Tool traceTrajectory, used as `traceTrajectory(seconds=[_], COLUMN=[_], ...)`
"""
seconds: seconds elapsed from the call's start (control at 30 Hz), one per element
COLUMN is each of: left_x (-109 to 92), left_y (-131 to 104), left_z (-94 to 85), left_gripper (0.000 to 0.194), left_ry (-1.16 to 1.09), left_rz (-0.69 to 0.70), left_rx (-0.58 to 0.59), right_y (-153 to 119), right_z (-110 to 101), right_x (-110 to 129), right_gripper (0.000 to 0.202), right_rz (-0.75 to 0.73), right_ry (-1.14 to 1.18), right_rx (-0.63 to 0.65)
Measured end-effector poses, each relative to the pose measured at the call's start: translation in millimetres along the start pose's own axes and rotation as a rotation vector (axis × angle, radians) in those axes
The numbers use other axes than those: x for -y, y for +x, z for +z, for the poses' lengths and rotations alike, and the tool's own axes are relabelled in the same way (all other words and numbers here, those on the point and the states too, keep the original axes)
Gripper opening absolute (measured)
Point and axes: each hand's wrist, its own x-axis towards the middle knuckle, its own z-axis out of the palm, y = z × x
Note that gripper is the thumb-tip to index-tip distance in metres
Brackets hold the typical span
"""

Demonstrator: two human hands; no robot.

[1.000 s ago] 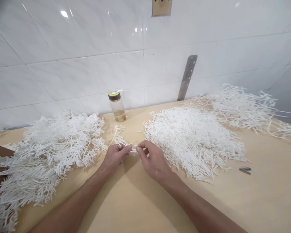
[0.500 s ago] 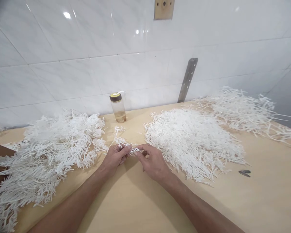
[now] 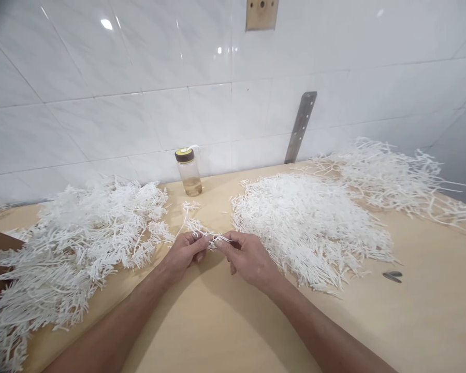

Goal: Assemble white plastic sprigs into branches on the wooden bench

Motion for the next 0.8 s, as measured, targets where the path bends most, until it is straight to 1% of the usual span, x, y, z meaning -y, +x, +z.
traceTrajectory(seconds=[0.13, 0.27, 0.33, 0.43, 0.53, 0.6, 0.7, 0.8], left_x=[-5, -8, -8, -5, -1, 1, 1, 1], left_y=[-2, -2, -1, -1, -2, -3, -4, -5], left_z=[-2.7, -4.1, -3.5, 0.9, 8.9, 13.6, 15.4, 12.0], left_gripper=[0.051, 0.046, 0.044, 0.041, 0.039, 0.04, 0.042, 0.044], left_ry=[0.003, -0.058, -0.103, -0.214, -0.366, -0.424, -0.375, -0.251], left_rz=[-0.023, -0.051, -0.061, -0.086, -0.108, -0.104, -0.079, -0.057], left_rx=[0.036, 0.048, 0.032, -0.024, -0.058, -0.068, -0.072, -0.002], right_y=[-2, -3, -2, -1, 1, 2, 3, 2], right_z=[-5, -6, -6, -3, 2, 6, 8, 2], right_x=[0, 4, 6, 7, 1, -4, -7, -2], right_gripper=[0.036, 0.036, 0.036, 0.034, 0.029, 0.026, 0.027, 0.029], right_rz=[0.005, 0.003, 0.021, 0.048, 0.048, 0.046, 0.057, 0.072], right_ry=[-0.016, -0.023, -0.037, -0.044, -0.01, 0.017, 0.018, -0.035], right_rx=[0.065, 0.106, 0.09, 0.036, -0.011, -0.028, -0.039, -0.029])
